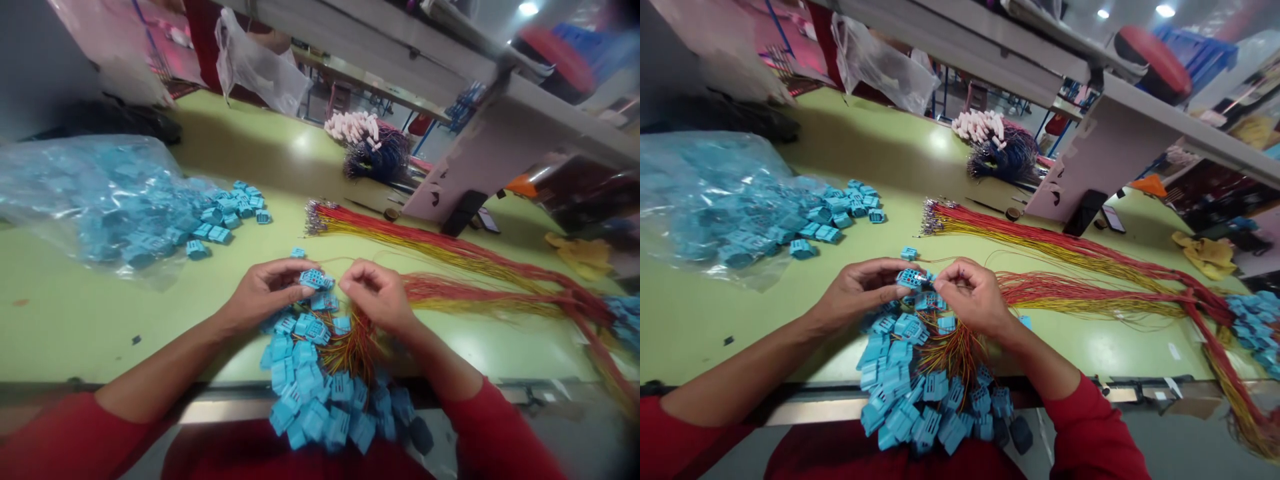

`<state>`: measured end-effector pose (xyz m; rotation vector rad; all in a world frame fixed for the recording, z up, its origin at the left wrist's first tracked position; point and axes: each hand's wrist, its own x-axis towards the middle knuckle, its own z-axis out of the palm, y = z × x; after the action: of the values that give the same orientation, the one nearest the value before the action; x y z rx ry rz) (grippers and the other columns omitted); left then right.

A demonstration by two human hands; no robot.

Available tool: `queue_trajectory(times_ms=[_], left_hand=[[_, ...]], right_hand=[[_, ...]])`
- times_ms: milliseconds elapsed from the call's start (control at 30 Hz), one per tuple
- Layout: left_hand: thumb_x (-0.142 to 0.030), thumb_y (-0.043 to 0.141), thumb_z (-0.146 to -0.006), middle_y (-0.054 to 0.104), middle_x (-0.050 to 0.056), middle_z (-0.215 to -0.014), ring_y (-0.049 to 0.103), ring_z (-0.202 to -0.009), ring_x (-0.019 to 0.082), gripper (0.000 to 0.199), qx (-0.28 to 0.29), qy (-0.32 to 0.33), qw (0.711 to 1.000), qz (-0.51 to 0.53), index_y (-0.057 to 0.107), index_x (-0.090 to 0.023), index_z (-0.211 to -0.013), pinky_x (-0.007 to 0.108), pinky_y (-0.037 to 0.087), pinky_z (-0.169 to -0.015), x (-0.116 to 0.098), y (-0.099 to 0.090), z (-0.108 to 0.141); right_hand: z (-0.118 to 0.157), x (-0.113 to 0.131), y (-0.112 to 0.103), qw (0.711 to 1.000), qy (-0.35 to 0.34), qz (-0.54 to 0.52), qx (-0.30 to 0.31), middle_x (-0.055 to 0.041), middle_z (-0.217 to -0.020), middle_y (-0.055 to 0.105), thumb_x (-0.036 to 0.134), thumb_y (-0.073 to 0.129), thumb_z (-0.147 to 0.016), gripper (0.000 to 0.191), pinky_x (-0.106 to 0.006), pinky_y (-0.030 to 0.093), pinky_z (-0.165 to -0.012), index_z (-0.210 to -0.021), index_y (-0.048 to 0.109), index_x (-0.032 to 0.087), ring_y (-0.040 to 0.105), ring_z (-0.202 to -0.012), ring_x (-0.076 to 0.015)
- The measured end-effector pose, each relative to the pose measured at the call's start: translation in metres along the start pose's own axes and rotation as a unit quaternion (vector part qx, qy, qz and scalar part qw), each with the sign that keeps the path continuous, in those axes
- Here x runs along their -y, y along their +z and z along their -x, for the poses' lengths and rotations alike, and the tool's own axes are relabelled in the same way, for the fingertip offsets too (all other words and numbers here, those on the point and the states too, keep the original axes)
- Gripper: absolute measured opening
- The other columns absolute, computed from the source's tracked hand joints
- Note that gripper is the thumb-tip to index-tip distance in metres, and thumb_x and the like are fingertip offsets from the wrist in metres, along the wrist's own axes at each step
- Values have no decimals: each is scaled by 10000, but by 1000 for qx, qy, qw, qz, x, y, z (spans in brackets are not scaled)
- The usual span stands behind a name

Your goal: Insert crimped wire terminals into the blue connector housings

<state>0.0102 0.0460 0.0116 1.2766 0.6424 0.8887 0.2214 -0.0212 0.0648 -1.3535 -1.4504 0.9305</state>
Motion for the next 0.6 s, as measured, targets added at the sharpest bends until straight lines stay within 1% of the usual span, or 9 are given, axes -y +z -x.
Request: queue_trajectory(times_ms=[67,133,267,367,467,533,600], left_hand=[[-280,908,-722,805,99,-1051,747,-853,197,346,-10,0,1000,-10,820,-215,-1050,315,615,-787,0,0,1],[-290,902,-727,803,105,-1066,747,-866,207,350,-7,11,1000,-29,822,-210,-1058,322,619,-784,0,0,1],[-286,872,-757,797,111,-1083,738,-881,220,317,1,55,996,-72,824,-214,-1062,334,624,-766,-2,0,0],[-267,847,-777,791,100,-1089,729,-910,221,292,-1,99,989,-113,827,-238,-1067,323,618,-766,-2,0,0],[-258,830,-792,788,89,-1083,726,-968,235,282,6,130,981,-145,828,-256,-1074,343,610,-836,-1,1,0],[-255,821,-803,787,89,-1076,724,-992,241,275,15,142,977,-155,828,-260,-1078,357,605,-866,-1,4,1],[-250,809,-817,785,97,-1071,723,-983,239,270,22,146,977,-153,826,-256,-1086,362,605,-857,0,6,1]], right_hand=[[3,3,0,999,-4,32,15,9,-703,570,334,693,-832,195,-242,361,-502,-721,624,190,416,-554,-87],[4,4,1,999,-3,49,22,3,-722,572,319,665,-834,174,-244,348,-495,-726,619,191,405,-552,-84],[4,1,2,996,-18,83,22,-10,-735,591,285,624,-833,142,-250,354,-502,-720,606,200,452,-584,-100],[4,-2,0,990,-58,124,22,-14,-746,610,244,606,-835,117,-266,391,-554,-725,612,207,498,-629,-117],[4,-3,0,982,-107,152,28,-10,-751,615,192,582,-834,102,-284,420,-621,-739,615,207,528,-667,-129],[3,-3,2,979,-128,154,37,-6,-751,606,171,568,-833,103,-290,425,-649,-746,608,207,535,-681,-133],[3,-4,4,978,-135,153,47,-2,-751,597,168,563,-835,104,-292,428,-663,-746,595,211,537,-690,-137]])
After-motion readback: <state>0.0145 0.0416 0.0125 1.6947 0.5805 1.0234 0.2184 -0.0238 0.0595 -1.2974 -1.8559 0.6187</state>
